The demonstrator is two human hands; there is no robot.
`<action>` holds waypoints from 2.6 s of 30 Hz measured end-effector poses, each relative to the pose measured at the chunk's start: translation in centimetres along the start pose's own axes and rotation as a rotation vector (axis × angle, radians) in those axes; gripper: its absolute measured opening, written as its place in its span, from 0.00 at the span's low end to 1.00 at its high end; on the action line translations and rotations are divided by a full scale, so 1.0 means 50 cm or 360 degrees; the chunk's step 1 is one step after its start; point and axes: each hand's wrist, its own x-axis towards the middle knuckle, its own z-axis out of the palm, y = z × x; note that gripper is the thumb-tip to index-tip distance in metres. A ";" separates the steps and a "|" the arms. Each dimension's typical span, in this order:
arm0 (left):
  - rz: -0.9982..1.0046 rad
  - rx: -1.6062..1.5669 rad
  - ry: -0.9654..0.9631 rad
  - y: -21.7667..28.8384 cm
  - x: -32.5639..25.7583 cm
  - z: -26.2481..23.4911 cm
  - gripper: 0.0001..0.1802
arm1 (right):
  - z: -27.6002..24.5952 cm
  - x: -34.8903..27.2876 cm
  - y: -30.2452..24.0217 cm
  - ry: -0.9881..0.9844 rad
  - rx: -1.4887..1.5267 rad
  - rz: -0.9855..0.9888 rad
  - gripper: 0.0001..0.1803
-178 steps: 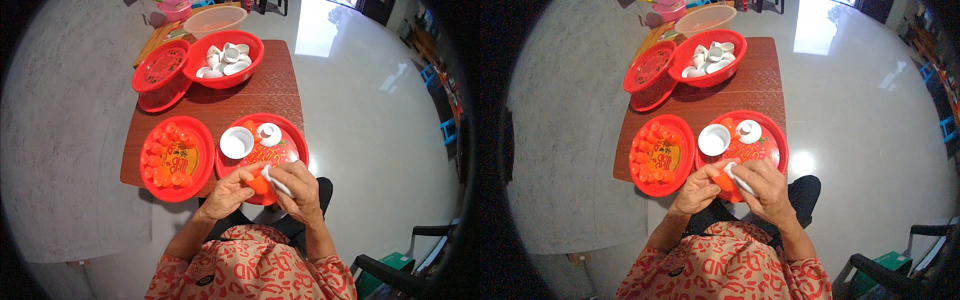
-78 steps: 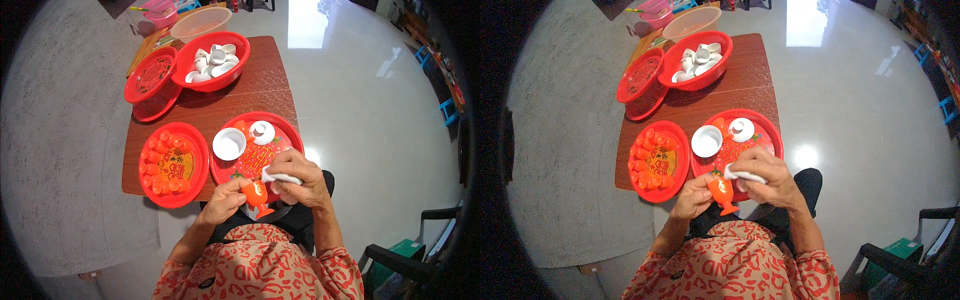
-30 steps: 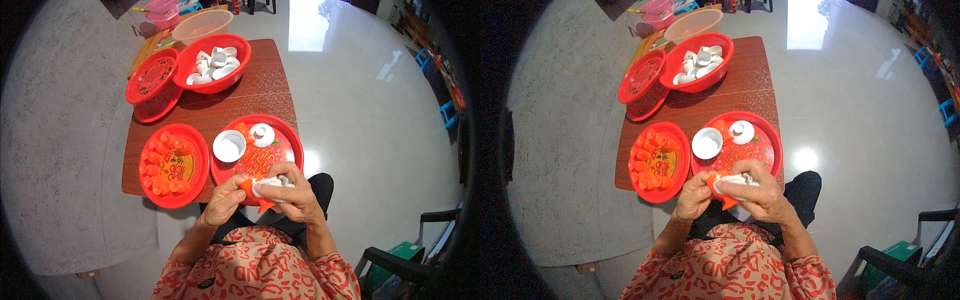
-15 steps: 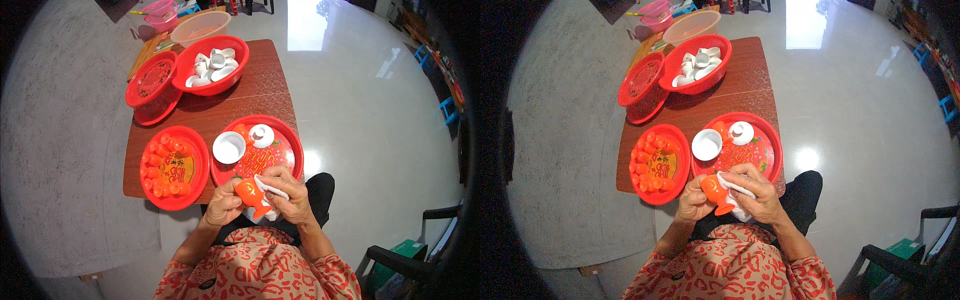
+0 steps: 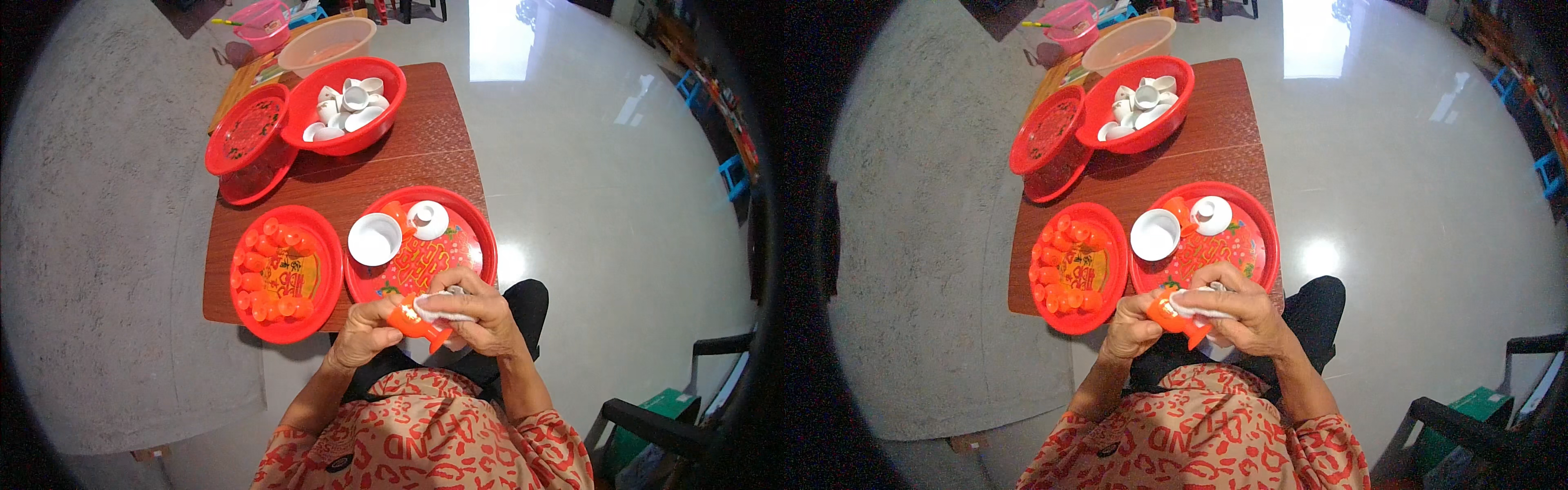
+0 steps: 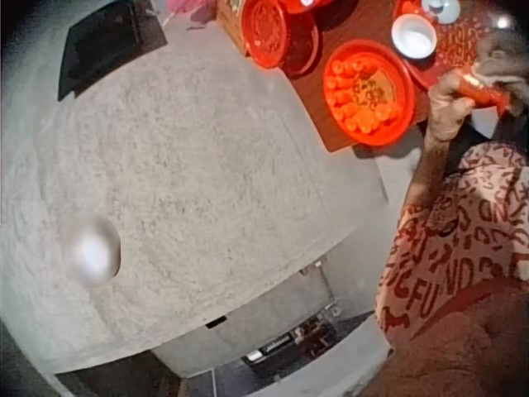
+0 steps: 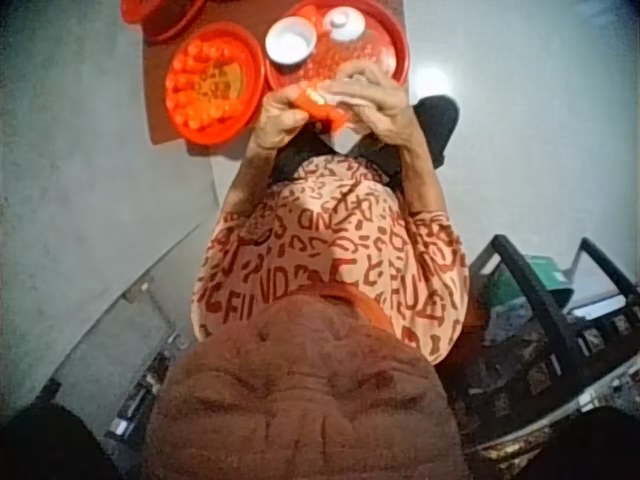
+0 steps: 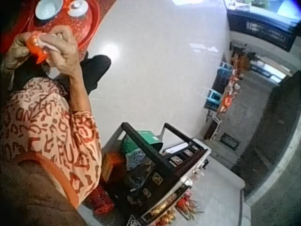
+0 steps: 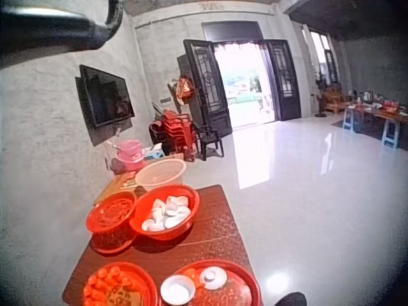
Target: The person sits on the floor and wipes small orange plastic containers with a white cloth. They pick up each container from a red tray, wipe it thoroughly, and place it back on the tray.
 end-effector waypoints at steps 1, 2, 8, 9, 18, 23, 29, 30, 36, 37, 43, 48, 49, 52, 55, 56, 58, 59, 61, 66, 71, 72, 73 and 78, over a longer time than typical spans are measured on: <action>-0.0017 0.0141 -0.0022 0.002 0.000 0.000 0.13 | 0.003 -0.002 0.000 0.0021 0.0057 0.0089 0.23; -0.0034 0.0281 -0.0045 0.005 0.001 0.000 0.13 | 0.004 -0.003 -0.001 0.0043 0.0113 0.0178 0.24; -0.0314 0.0312 -0.0031 0.023 0.002 0.009 0.14 | -0.019 -0.006 0.012 -0.0079 -0.0041 -0.0059 0.23; -0.0317 0.0267 -0.0021 0.022 0.001 0.010 0.14 | -0.022 -0.005 0.010 -0.0124 -0.0074 -0.0125 0.23; -0.0188 0.0153 -0.0058 -0.003 -0.002 -0.001 0.15 | -0.019 -0.007 0.003 -0.0059 -0.0112 0.0006 0.24; -0.0150 0.0236 -0.0007 -0.011 -0.008 -0.008 0.13 | -0.006 -0.010 0.017 -0.0009 0.0071 0.0154 0.25; -0.0062 0.0183 0.0020 -0.008 -0.009 -0.004 0.16 | -0.001 -0.005 0.012 0.0043 0.0110 0.0200 0.25; -0.0058 0.0185 0.0010 -0.008 -0.008 -0.004 0.16 | -0.010 -0.006 0.014 0.0002 0.0067 0.0100 0.25; -0.0036 0.0370 -0.0153 0.009 0.000 -0.005 0.16 | -0.033 0.011 -0.025 -0.0241 -0.0262 -0.0127 0.27; -0.0007 0.0400 -0.0177 0.013 0.004 -0.002 0.16 | -0.032 0.012 -0.028 -0.0242 -0.0278 -0.0134 0.27; 0.0033 -0.0073 -0.0088 -0.006 0.002 -0.002 0.15 | 0.000 0.011 -0.015 0.0004 0.0002 0.0151 0.26; 0.0066 -0.0409 0.0019 -0.008 0.004 -0.013 0.14 | -0.016 -0.012 0.004 -0.0108 0.0192 0.0159 0.25; 0.0071 -0.0391 0.0011 -0.002 0.007 -0.010 0.14 | -0.021 -0.012 0.001 -0.0127 0.0206 0.0187 0.24; 0.0078 -0.0306 -0.0003 0.002 0.011 0.000 0.13 | -0.032 -0.006 -0.002 -0.0071 0.0100 0.0084 0.22; 0.0116 -0.0256 -0.0051 -0.002 0.013 0.002 0.13 | -0.034 -0.001 -0.011 -0.0025 0.0051 0.0037 0.22; 0.0134 -0.0248 -0.0073 -0.004 0.013 0.002 0.13 | -0.032 0.003 -0.015 -0.0039 0.0009 -0.0007 0.23; 0.0096 -0.0307 -0.0025 0.004 0.015 0.013 0.13 | -0.022 0.013 -0.029 -0.0066 -0.0125 -0.0068 0.24; 0.0077 -0.0337 0.0001 0.006 0.015 0.017 0.13 | -0.020 0.012 -0.022 -0.0067 -0.0150 -0.0096 0.24; 0.0047 -0.0430 -0.0014 0.002 0.013 0.012 0.13 | -0.016 0.010 -0.016 -0.0058 -0.0097 -0.0087 0.23; 0.0019 -0.0503 -0.0021 0.000 0.008 0.011 0.12 | -0.017 -0.006 0.016 -0.0045 -0.0175 -0.0090 0.20; 0.0076 -0.0404 -0.0009 0.003 0.015 0.017 0.12 | -0.010 -0.011 0.006 0.0090 -0.0140 0.0022 0.20; 0.0069 -0.0418 -0.0023 0.002 0.015 0.017 0.12 | -0.014 -0.006 -0.005 0.0142 -0.0112 0.0020 0.21; 0.0062 -0.0432 -0.0036 0.000 0.013 0.016 0.12 | -0.018 -0.002 -0.016 0.0193 -0.0084 0.0016 0.22; 0.0050 -0.0394 -0.0047 -0.005 0.008 0.020 0.12 | 0.000 0.020 -0.038 -0.0035 -0.0120 -0.0065 0.26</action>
